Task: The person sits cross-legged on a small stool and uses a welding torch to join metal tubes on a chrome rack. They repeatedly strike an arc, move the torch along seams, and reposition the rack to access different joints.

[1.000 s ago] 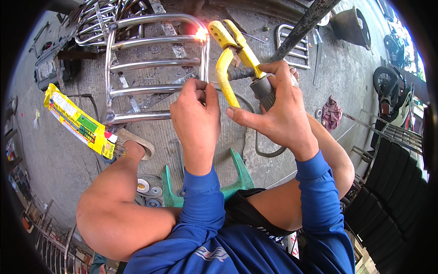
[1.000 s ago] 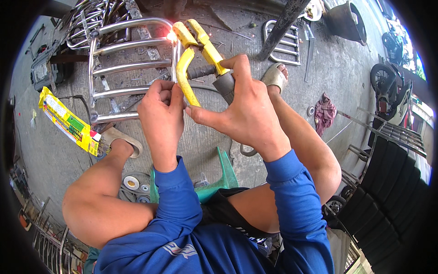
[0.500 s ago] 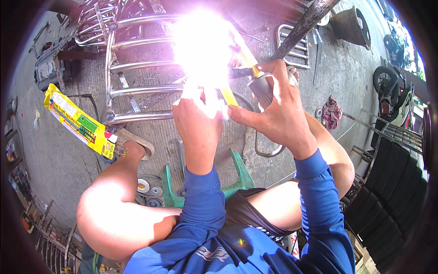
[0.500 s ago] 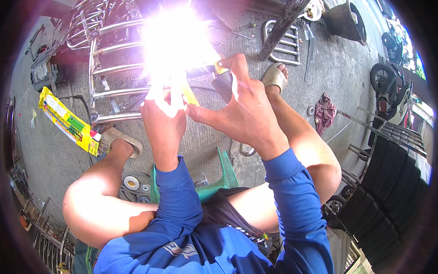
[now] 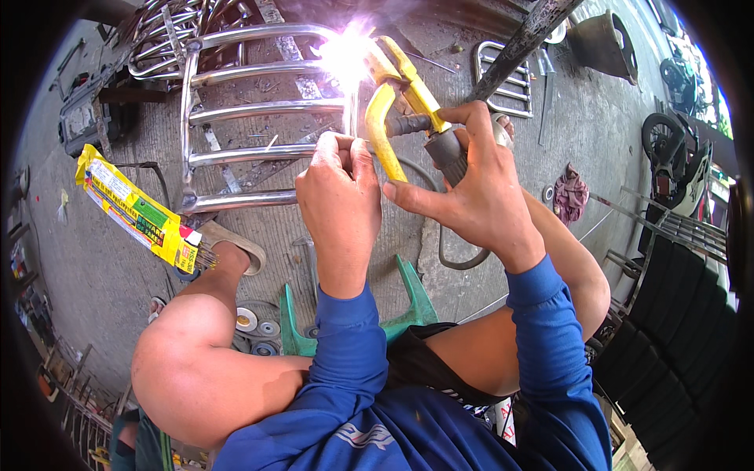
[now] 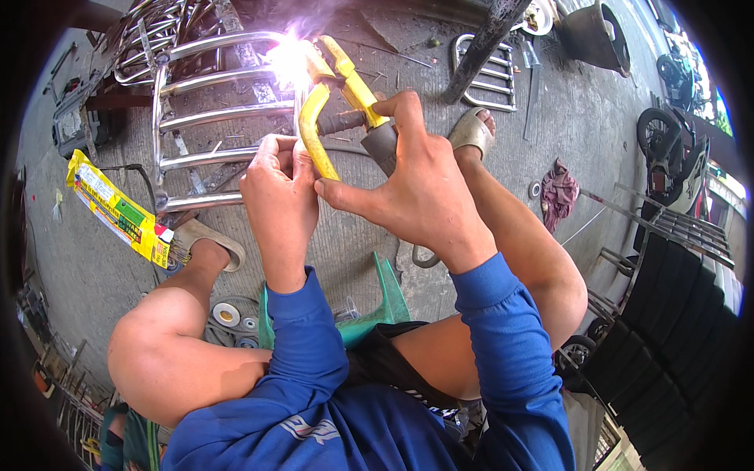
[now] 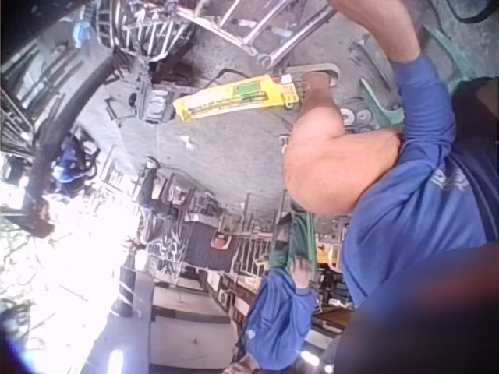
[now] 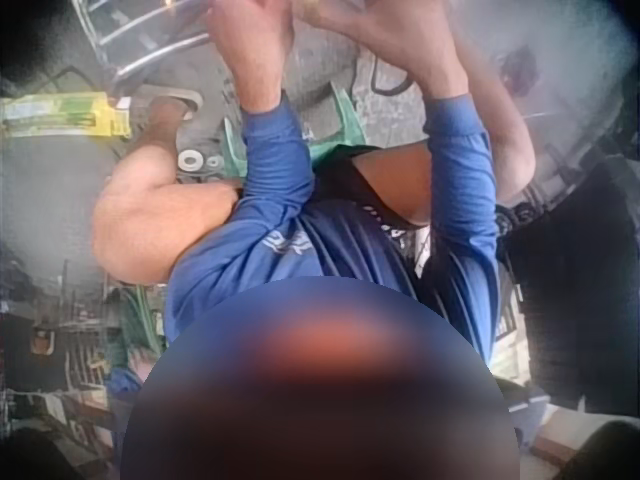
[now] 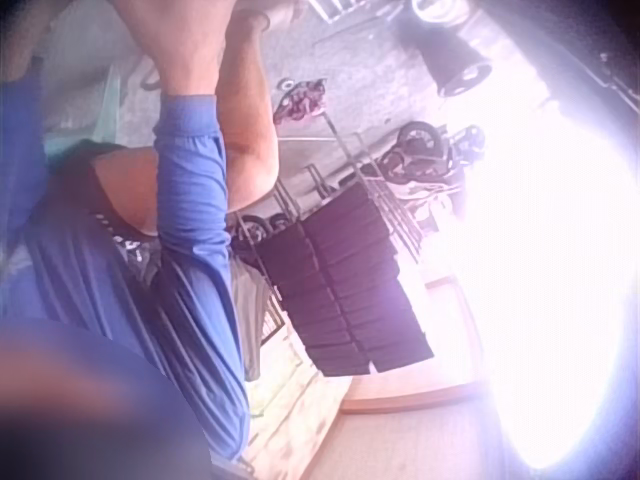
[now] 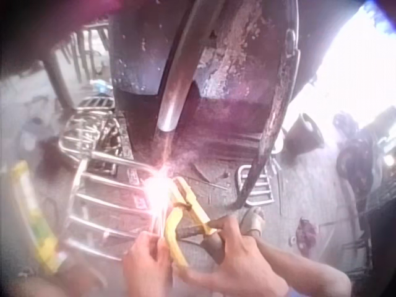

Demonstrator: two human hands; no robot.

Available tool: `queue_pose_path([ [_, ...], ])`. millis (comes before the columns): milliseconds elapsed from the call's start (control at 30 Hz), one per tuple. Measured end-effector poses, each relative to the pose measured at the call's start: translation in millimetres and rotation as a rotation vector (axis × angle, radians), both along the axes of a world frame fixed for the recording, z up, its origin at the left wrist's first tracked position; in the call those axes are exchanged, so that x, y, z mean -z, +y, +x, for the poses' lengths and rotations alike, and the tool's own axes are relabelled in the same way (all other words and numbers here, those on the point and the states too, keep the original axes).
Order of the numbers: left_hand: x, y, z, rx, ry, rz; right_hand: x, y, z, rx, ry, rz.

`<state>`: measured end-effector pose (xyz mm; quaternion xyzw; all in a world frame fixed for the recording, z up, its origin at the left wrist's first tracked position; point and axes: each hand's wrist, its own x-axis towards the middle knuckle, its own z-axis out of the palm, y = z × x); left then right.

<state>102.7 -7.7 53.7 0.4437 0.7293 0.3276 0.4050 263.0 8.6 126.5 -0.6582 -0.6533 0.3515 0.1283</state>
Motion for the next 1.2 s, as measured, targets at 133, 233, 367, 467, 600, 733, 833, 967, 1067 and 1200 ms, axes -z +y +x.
queue_pose_path([
  [133, -3.2, -0.5, -0.6, 0.003, -0.017, -0.024, 5.0, -1.2, 0.5, 0.016, 0.001, 0.026],
  [233, -5.3, 0.4, -1.6, 0.017, -0.017, 0.005, 11.4, -1.5, -0.1, -0.062, 0.012, 0.241],
  [367, -5.9, 0.8, -1.5, 0.026, -0.001, 0.013, 11.7, -3.3, 2.0, -0.050, 0.039, 0.174],
  [467, -4.7, 1.6, -1.6, 0.038, 0.057, 0.018, 9.7, -2.1, 2.6, 0.027, 0.025, 0.011],
  [600, -4.4, 1.7, -2.8, 0.026, 0.015, -0.039, 10.1, -0.1, -0.3, -0.021, 0.040, 0.177],
  [733, -4.7, 2.6, -2.2, 0.015, 0.036, -0.010, 7.7, -1.5, 0.8, -0.001, 0.064, 0.088],
  [833, -6.1, 1.8, -1.8, 0.015, 0.047, -0.006, 7.4, -1.7, -0.7, 0.032, 0.078, 0.064],
  [967, -7.0, 2.8, -1.7, 0.008, 0.018, -0.023, 5.7, -0.3, -3.2, 0.008, 0.040, 0.104],
  [1067, -7.1, 3.5, -2.1, 0.010, 0.025, -0.010, 2.9, -0.3, -2.3, 0.042, 0.036, 0.013],
  [1200, -5.4, 0.7, -2.8, 0.012, 0.039, 0.004, 9.1, -1.8, -2.9, 0.012, 0.075, 0.083],
])
